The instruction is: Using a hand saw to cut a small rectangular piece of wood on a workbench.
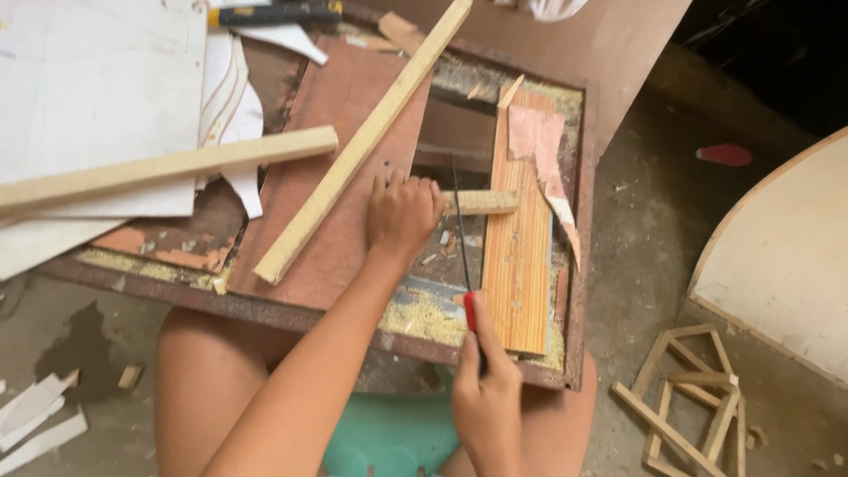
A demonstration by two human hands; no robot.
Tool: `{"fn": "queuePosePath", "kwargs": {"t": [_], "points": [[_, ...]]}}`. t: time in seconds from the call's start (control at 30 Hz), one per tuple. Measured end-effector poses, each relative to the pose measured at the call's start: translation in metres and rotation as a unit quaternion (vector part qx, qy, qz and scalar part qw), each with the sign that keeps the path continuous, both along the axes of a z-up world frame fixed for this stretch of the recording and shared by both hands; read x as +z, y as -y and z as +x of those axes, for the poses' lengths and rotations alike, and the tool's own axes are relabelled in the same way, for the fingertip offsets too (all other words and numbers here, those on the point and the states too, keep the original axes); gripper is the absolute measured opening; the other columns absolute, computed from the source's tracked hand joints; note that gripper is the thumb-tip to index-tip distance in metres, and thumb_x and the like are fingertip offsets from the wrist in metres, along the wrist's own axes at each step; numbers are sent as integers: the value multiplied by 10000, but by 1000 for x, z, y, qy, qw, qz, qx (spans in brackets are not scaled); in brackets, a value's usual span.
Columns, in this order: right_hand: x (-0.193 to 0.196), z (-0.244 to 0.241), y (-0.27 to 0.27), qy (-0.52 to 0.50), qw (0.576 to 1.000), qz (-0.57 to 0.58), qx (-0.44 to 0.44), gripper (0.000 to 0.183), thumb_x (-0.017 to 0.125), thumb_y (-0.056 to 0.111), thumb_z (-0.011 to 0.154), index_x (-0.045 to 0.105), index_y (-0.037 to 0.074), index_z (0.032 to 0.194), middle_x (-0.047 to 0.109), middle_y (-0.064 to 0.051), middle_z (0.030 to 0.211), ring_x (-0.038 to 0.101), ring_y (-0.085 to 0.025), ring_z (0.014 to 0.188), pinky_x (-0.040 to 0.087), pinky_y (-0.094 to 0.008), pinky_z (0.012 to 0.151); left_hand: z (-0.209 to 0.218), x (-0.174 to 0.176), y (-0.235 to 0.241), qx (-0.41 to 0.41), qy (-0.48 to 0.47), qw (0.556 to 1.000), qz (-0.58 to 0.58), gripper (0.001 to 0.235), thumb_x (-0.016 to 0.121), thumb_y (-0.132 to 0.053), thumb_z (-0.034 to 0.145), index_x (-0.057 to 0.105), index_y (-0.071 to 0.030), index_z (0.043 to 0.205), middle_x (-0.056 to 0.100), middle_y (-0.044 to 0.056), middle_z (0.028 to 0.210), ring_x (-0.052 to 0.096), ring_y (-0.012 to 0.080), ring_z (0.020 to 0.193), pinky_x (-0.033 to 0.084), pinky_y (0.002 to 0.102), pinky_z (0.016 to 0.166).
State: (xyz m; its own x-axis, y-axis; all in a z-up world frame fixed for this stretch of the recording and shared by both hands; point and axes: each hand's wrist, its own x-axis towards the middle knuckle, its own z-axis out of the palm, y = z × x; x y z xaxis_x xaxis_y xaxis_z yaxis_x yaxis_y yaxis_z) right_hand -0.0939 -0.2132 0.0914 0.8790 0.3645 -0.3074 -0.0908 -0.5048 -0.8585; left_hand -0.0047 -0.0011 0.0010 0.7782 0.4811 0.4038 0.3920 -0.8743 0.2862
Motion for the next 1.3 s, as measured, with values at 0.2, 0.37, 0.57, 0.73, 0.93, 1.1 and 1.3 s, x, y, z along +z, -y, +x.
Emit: {"fn": "queuePosePath", "kwargs": {"t": [0.2,0.37,0.57,0.73,0.93,1.1,1.3], "points": [[13,15,-16,0,1000,12,9,552,437,182,1002,450,214,1553,603,29,1522,326,-94,482,379,-287,469,-1,2,2,15,-12,1000,6,537,328,-224,1012,638,-108,590,616,59,535,602,198,664,510,424,850],[-14,-10,30,88,995,32,-18,496,534,119,965,608,162,1453,755,-3,1342,571,-67,725,465,-223,637,1,-3,-1,14,-4,1000,17,509,354,-225,1022,658,-97,634,631,66,580,579,195,645,477,379,721],[-2,31,-24,58,996,40,57,535,420,161,1012,425,118,1546,484,-60,1597,424,-192,1495,347,-319,1185,-1,4,2,10,-25,999,-16,556,295,-235,1041,669,-85,658,669,90,612,630,214,724,502,410,826],[2,14,3,18,999,12,28,545,437,175,1006,472,193,1549,684,35,1402,331,-97,524,368,-290,500,5,-4,-1,17,-10,1000,14,538,323,-247,1019,667,-101,633,650,67,590,590,199,676,481,399,786],[-8,21,-6,56,998,15,29,531,468,148,995,501,158,1525,612,-4,1524,707,-83,970,494,-229,771,3,-1,-1,5,-5,1000,-5,521,341,-237,1024,651,-99,629,633,59,582,591,200,685,481,404,769],[2,33,-29,69,995,26,64,530,421,184,1022,420,135,1549,466,-67,1603,419,-216,1493,369,-337,1186,1,-3,1,12,-33,999,25,544,310,-247,1035,681,-97,666,673,68,636,580,203,685,440,371,686],[2,29,-33,61,997,1,39,540,423,207,1014,426,145,1550,494,-43,1591,470,-185,1460,376,-314,1168,3,-8,3,-6,-23,999,22,539,330,-232,1009,659,-111,600,696,57,644,583,180,671,430,386,716]]}}
